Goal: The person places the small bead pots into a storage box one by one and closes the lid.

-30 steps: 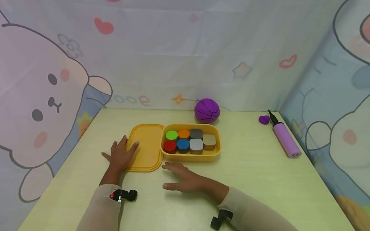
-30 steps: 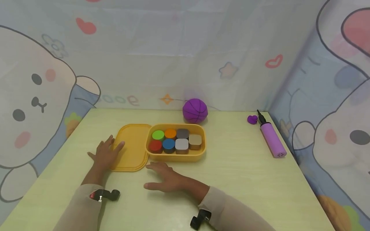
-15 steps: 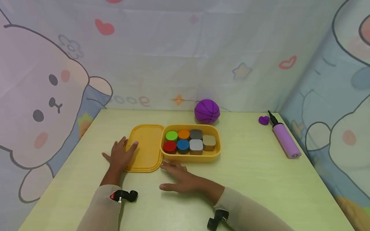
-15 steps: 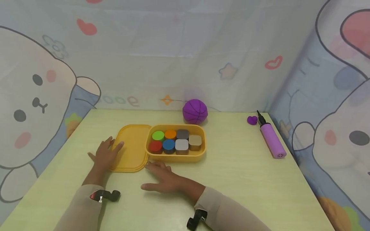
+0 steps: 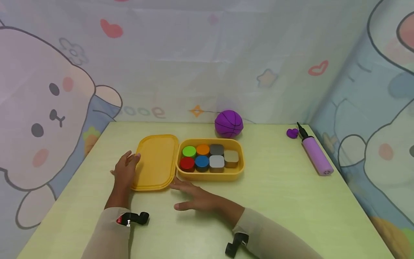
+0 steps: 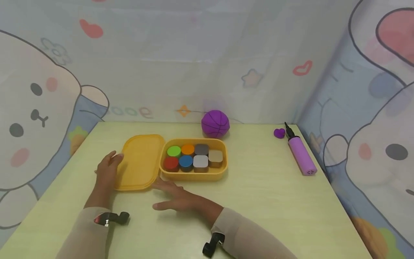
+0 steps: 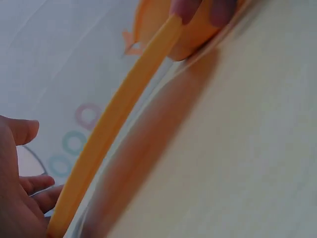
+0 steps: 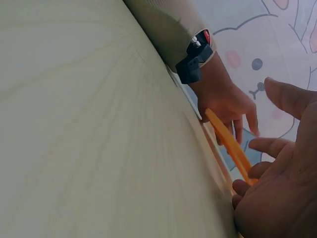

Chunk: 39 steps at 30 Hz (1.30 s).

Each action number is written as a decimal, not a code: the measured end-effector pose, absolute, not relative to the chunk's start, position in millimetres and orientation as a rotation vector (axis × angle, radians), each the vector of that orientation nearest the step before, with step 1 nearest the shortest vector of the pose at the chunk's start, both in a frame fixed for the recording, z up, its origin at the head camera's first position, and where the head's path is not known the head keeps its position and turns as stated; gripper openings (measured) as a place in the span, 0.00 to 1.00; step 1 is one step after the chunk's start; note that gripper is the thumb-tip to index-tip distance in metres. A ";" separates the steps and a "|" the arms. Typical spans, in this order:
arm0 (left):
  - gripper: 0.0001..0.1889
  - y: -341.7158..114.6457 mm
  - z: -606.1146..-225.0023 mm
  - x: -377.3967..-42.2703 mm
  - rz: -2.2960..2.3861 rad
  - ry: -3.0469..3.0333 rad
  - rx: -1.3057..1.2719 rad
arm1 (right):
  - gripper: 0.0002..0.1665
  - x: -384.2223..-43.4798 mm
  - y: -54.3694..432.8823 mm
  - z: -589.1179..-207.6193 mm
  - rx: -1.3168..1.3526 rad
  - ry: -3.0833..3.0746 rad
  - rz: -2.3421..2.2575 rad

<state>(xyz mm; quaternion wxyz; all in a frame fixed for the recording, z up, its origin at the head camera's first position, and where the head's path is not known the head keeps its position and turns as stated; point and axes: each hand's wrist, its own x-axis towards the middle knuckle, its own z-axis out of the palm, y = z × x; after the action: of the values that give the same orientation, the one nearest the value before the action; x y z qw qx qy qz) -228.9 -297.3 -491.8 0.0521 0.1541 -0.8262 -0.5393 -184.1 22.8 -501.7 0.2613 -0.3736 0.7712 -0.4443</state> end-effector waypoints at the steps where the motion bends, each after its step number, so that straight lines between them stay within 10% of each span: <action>1: 0.43 -300.6 -491.1 -228.9 -1.714 -2.453 0.478 | 0.45 -183.5 21.9 -501.6 -1.031 2.058 -1.227; 18: 0.31 -283.1 -470.3 -220.9 -2.388 -1.646 0.218 | 0.63 -171.0 26.2 -485.5 -1.132 1.878 -1.511; 39: 0.39 -134.1 -446.1 -192.9 -2.226 -1.822 0.222 | 0.81 -184.6 63.4 -447.0 -0.655 1.821 -2.099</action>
<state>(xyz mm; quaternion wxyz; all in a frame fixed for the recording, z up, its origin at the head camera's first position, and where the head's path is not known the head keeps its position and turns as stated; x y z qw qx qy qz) -192.9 -134.1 -446.1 0.1277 0.0763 -0.6263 -0.7653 -184.6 63.4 -447.0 0.1426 -0.2272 0.6313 -0.7277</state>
